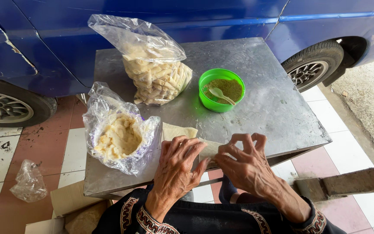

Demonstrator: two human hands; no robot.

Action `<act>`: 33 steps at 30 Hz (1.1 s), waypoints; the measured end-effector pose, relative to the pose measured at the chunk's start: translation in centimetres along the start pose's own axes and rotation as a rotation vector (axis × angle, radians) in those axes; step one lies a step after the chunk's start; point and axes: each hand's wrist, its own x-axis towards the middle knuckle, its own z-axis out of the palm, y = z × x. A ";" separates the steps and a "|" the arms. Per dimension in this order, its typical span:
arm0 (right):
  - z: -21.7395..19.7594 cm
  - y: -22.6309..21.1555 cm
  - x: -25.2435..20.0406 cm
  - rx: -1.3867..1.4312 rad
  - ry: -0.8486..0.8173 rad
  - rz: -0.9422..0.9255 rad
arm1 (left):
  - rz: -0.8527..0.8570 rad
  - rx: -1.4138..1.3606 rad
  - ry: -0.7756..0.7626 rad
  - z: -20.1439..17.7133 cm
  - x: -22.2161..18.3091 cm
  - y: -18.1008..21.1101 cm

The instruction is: The person prepares and rolls lumpia by placing a spoonful of filling onto a square wrapper, folding the edges inward, and rolling the wrapper tightly by hand to form individual rolls.

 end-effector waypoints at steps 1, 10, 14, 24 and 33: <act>-0.2 -0.2 -0.1 0.014 -0.004 0.007 | -0.005 0.019 -0.026 0.1 0.0 0.1; -1.0 -0.6 -2.0 0.034 -0.059 0.116 | -0.004 0.050 -0.026 0.8 -0.4 -0.5; -0.8 -0.9 -1.9 -0.072 -0.081 0.162 | -0.008 0.025 -0.041 0.4 -0.5 -0.4; -0.8 -0.2 -1.4 -0.123 -0.044 0.157 | 0.030 0.047 -0.041 1.2 -1.1 -1.0; -1.3 -5.8 11.0 0.183 -0.028 -0.151 | 0.084 0.314 0.188 5.7 -1.9 -2.0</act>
